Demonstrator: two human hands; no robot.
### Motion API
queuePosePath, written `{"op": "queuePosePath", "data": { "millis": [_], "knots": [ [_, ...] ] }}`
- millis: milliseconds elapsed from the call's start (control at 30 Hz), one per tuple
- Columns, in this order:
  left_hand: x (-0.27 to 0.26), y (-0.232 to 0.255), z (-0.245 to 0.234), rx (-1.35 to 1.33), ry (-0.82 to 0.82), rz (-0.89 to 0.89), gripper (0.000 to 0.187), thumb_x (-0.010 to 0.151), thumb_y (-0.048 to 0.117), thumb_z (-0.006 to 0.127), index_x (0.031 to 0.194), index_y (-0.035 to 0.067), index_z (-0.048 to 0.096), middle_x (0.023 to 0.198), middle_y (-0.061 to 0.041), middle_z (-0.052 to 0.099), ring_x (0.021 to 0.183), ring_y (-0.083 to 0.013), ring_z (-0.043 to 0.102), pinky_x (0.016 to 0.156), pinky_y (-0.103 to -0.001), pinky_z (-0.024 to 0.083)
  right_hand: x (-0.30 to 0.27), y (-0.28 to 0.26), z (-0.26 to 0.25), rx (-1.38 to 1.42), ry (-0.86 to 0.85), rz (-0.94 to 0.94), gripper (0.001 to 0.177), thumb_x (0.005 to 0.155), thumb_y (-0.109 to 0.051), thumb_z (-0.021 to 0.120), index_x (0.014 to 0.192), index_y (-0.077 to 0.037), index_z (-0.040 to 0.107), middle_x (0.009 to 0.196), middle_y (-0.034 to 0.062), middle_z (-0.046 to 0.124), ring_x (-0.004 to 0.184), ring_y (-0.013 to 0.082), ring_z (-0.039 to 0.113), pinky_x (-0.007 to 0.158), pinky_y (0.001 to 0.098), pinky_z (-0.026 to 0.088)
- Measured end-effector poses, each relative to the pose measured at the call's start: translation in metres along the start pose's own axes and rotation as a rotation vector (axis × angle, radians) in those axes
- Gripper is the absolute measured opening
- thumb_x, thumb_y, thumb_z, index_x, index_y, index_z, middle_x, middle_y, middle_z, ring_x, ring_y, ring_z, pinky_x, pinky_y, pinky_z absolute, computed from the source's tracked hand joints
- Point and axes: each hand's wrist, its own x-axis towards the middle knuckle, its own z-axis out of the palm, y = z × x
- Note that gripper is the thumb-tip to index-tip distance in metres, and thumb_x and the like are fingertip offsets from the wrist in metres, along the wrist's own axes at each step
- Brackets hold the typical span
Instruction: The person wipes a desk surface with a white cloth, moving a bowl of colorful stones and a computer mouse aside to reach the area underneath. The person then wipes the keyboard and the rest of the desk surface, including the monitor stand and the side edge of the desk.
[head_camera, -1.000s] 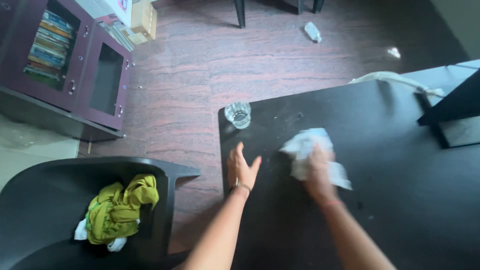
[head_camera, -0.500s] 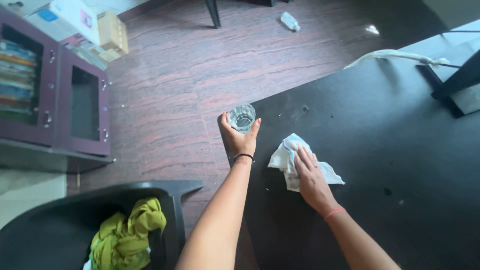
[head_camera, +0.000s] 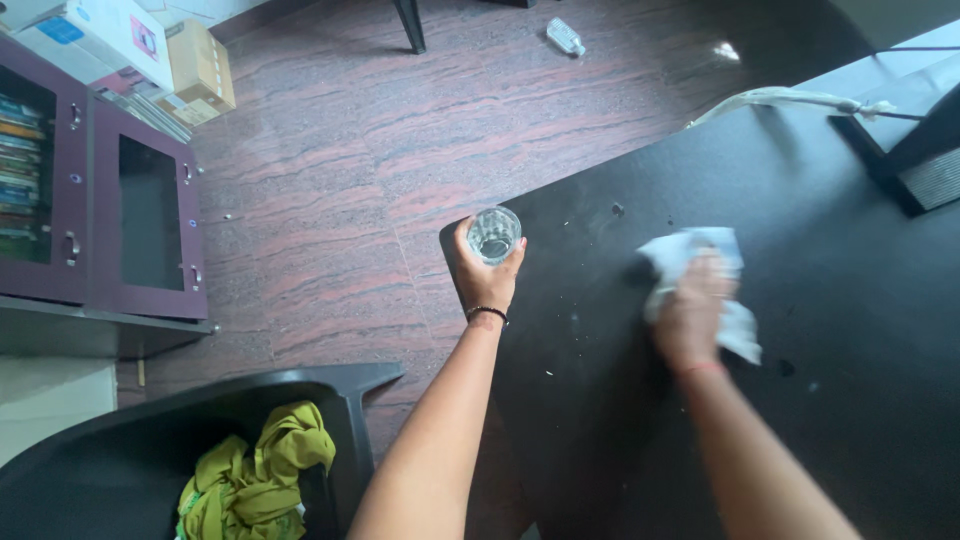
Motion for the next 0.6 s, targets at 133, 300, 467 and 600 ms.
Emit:
{"op": "queuePosePath", "data": {
  "millis": [133, 300, 467, 600],
  "knots": [
    [-0.011, 0.016, -0.014, 0.029, -0.004, -0.022, 0.077, 0.072, 0.024, 0.093, 0.135, 0.007, 0.053, 0.125, -0.012, 0.067, 0.115, -0.0250, 0.068, 0.100, -0.037, 0.055, -0.026, -0.074, 0.006, 0.310, -0.177, -0.286, 0.062, 0.084, 0.000, 0.051, 0.144, 0.017, 0.044, 0.154, 0.0302, 0.040, 0.149, 0.0422, 0.032, 0.124, 0.0508, 0.018],
    [-0.035, 0.037, -0.049, -0.020, -0.036, 0.036, 0.076, 0.072, 0.021, 0.092, 0.135, 0.007, 0.052, 0.129, -0.012, 0.064, 0.119, -0.0257, 0.065, 0.102, -0.037, 0.054, -0.033, -0.070, -0.026, -0.278, -0.407, -0.587, 0.050, 0.093, -0.004, 0.047, 0.139, 0.016, 0.050, 0.150, 0.0290, 0.046, 0.148, 0.0421, 0.035, 0.126, 0.0476, 0.026],
    [-0.059, 0.042, -0.093, -0.025, -0.097, 0.038, 0.074, 0.074, 0.017, 0.092, 0.135, 0.006, 0.052, 0.131, -0.012, 0.064, 0.121, -0.0244, 0.065, 0.103, -0.036, 0.054, -0.033, 0.028, -0.052, 0.292, -0.052, -0.077, 0.056, 0.105, -0.018, 0.033, 0.152, 0.011, 0.043, 0.159, 0.0301, 0.040, 0.153, 0.0437, 0.030, 0.131, 0.0544, 0.026],
    [-0.082, 0.042, -0.119, 0.003, -0.057, -0.013, 0.075, 0.073, 0.015, 0.092, 0.136, 0.004, 0.052, 0.130, -0.013, 0.063, 0.121, -0.0250, 0.064, 0.104, -0.036, 0.053, -0.058, 0.015, -0.023, 0.005, -0.060, 0.091, 0.075, 0.095, -0.023, 0.039, 0.159, 0.016, 0.033, 0.172, 0.0313, 0.018, 0.160, 0.0459, 0.009, 0.125, 0.0607, 0.007]
  ]
}}
